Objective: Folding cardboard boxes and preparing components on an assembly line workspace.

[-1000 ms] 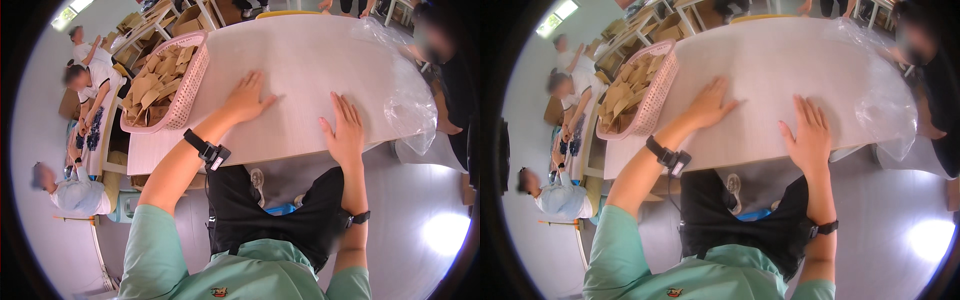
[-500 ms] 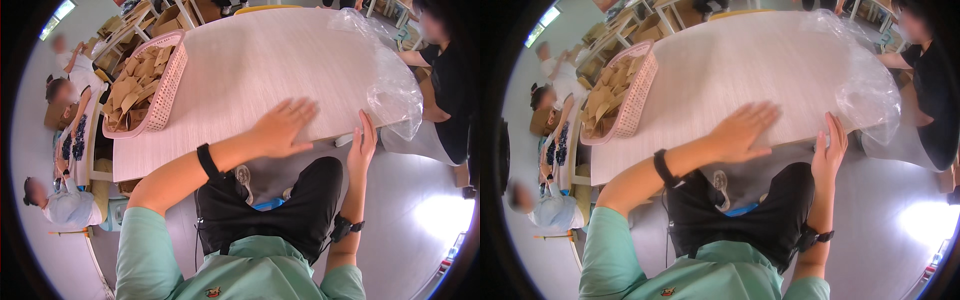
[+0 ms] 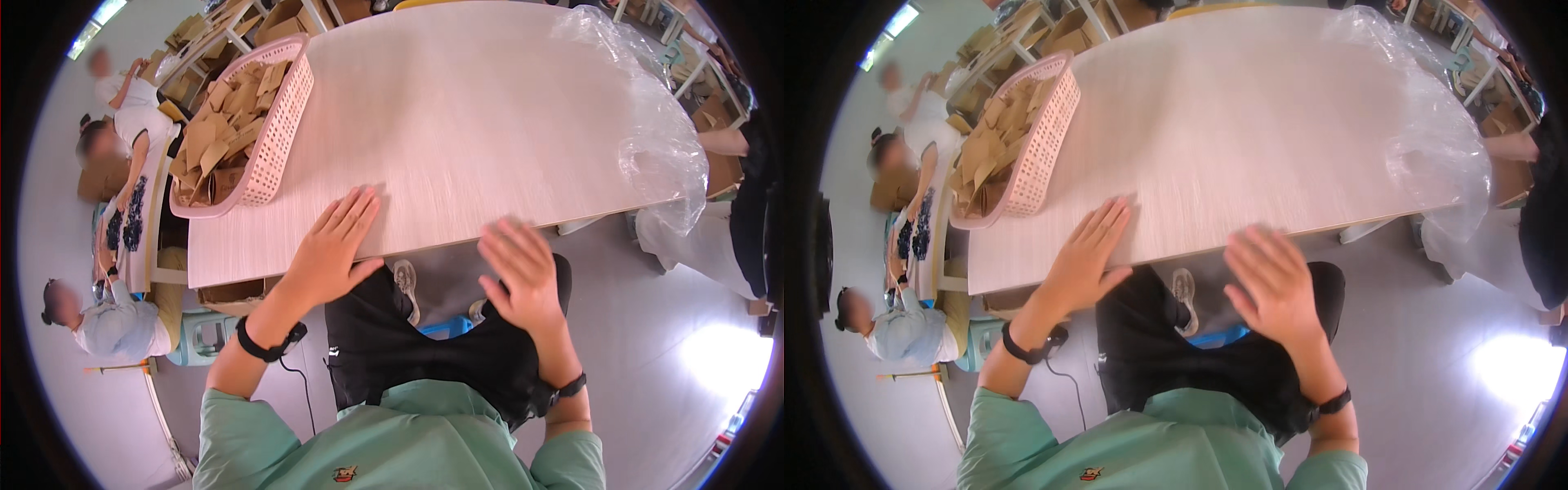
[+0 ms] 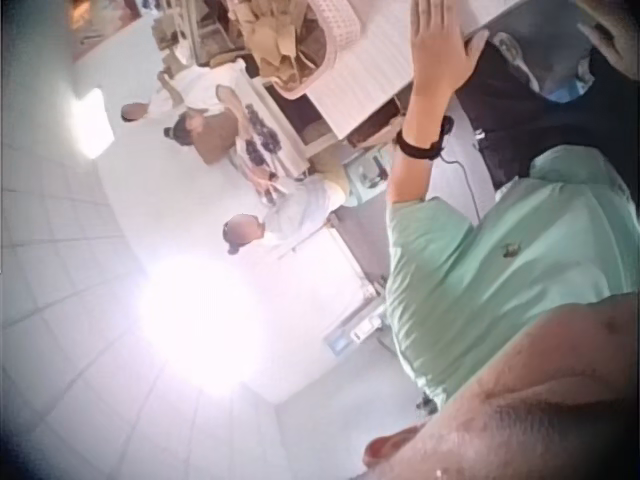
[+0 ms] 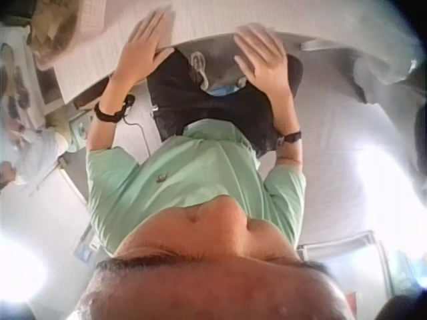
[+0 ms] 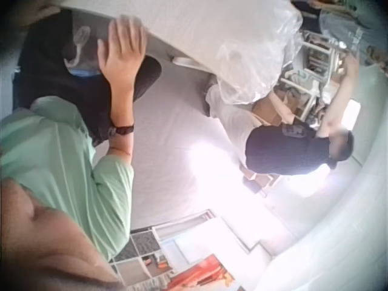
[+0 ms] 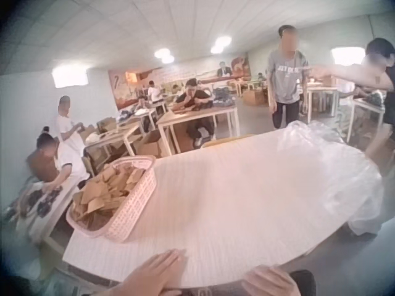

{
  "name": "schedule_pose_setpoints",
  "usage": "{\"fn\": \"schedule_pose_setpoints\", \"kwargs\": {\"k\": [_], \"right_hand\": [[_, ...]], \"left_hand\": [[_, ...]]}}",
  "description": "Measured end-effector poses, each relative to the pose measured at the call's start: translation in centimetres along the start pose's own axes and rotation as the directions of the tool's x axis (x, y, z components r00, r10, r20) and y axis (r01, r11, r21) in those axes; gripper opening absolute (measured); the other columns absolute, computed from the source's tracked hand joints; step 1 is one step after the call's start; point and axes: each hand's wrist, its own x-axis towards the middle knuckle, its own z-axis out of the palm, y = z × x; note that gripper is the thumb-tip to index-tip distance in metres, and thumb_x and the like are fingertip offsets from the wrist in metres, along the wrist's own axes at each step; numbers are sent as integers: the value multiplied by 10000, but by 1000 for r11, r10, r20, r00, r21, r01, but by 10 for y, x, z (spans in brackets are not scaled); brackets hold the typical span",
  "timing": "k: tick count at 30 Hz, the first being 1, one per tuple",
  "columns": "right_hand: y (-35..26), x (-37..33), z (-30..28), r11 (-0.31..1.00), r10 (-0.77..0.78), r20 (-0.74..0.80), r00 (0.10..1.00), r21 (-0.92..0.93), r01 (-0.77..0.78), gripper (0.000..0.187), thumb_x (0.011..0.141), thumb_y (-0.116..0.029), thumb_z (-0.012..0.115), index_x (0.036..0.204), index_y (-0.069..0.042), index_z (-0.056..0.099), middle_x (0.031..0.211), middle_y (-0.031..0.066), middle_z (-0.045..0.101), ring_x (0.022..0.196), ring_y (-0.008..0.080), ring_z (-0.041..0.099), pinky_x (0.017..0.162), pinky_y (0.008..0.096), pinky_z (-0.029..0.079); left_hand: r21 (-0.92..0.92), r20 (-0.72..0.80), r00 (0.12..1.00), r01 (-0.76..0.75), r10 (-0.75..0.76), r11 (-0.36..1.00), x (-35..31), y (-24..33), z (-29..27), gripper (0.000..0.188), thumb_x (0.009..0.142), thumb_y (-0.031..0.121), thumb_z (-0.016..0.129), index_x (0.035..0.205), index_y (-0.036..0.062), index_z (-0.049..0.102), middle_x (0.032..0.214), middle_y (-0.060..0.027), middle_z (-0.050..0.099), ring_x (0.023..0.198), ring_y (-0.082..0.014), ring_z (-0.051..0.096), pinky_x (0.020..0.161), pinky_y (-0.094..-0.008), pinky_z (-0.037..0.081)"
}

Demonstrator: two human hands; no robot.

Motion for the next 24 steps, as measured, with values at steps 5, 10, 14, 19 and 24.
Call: {"fn": "schedule_pose_setpoints", "kwargs": {"k": [5, 10, 14, 19, 24], "right_hand": [[-8, -30, 17, 999, -5, -74, 997, 36, 8, 182, 800, -86, 735, 978, -47, 735, 1071, 67, 720, 1048, 244, 680, 991, 424, 493], [11, -53, 15, 990, 134, -186, 973, -7, -138, 158, 790, 22, 741, 937, -37, 735, 907, 74, 737, 821, 254, 698, 810, 386, 571], [8, -56, 14, 975, 220, -217, 951, 30, -219, 120, 776, 11, 779, 868, -47, 727, 792, 61, 727, 727, 256, 682, 756, 386, 580], [-11, -44, 12, 938, 346, -222, 911, 112, -329, 94, 817, -41, 744, 909, -34, 726, 882, 93, 727, 828, 300, 683, 825, 415, 551], [-75, -19, 27, 951, 264, -111, 958, 194, -239, 318, 849, -157, 683, 1138, -25, 673, 1184, 166, 664, 1096, 369, 622, 994, 497, 450]], "left_hand": [[-1, 34, 999, 19, -19, 1000, -51, 31, 20, 787, 826, 241, 730, 1498, 16, 388, 1575, -173, 361, 1477, -344, 313, 1192, -476, 279], [-95, -132, 989, 58, -70, 994, -75, 33, 25, 584, 795, 204, 754, 1337, 58, 592, 1461, -145, 521, 1399, -337, 445, 1151, -501, 339], [-196, -198, 980, -59, 19, 979, -78, 35, 42, 348, 795, 55, 721, 1142, 72, 704, 1216, -103, 677, 1181, -296, 618, 1049, -480, 451], [-639, -180, 937, 120, -299, 760, -66, 39, 80, 409, 835, -71, 661, 1222, 61, 683, 1201, -134, 690, 1112, -296, 655, 971, -417, 505], [-884, 328, 930, 240, -168, -401, -50, 55, 126, 620, 1055, 422, 409, 1506, -3, 378, 1486, -150, 502, 1334, -257, 515, 1116, -393, 374]]}}
